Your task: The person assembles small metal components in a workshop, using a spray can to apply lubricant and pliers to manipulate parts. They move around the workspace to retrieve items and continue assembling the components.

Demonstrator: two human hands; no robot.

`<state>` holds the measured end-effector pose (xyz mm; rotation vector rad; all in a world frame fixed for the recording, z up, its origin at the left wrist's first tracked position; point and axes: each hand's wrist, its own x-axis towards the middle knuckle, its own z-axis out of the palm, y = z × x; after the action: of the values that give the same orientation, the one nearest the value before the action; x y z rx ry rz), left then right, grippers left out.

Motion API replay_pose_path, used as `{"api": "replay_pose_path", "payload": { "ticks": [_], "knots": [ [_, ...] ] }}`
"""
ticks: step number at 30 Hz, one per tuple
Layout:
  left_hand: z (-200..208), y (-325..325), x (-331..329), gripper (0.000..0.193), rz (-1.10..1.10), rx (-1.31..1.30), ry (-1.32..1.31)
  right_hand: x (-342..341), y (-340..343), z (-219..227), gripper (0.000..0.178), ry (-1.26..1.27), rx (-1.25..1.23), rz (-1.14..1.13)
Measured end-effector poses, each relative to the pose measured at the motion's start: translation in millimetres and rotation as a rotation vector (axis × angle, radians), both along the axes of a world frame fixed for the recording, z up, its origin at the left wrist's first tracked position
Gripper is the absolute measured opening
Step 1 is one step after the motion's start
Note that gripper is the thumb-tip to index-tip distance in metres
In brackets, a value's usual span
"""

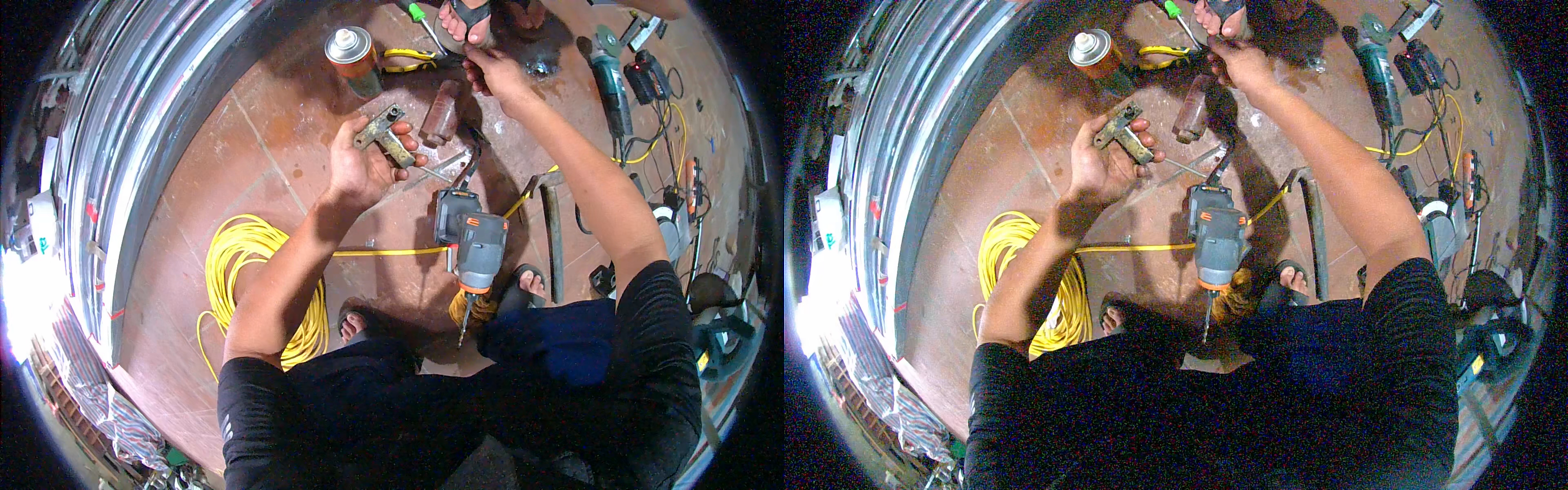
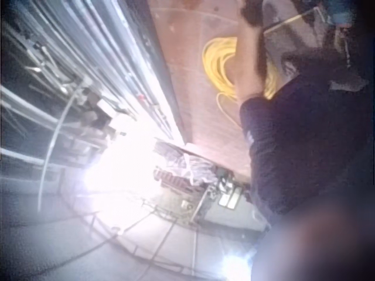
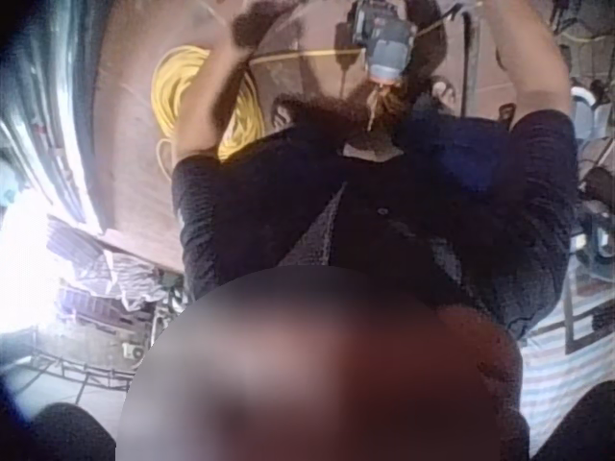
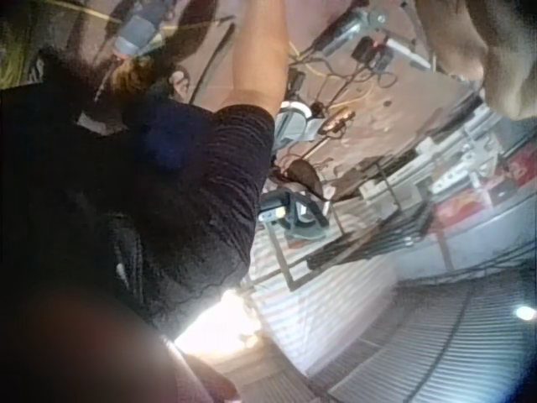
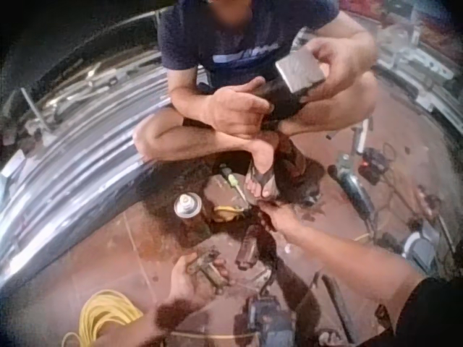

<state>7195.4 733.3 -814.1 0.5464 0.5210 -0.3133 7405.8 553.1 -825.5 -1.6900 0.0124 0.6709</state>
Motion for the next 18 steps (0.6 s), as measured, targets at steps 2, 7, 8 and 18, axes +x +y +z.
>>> {"api": "replay_pose_path", "payload": {
  "ticks": [2,7,8,18],
  "knots": [
    [-8,1,0,0.057,0.012,-0.003,0.027,4,-2,-6,0.032,-0.003,-0.018,0.018],
    [-34,1,-14,0.046,0.258,-0.067,0.063,9,-16,-18,0.028,-0.025,0.012,-0.059],
    [-38,-4,-21,0.044,0.363,-0.054,0.088,5,-22,-18,0.028,-0.036,0.003,-0.088],
    [-16,-10,-213,0.043,0.512,0.22,0.449,-104,-155,-1,0.031,-0.003,-0.179,-0.328]
  ]
}}
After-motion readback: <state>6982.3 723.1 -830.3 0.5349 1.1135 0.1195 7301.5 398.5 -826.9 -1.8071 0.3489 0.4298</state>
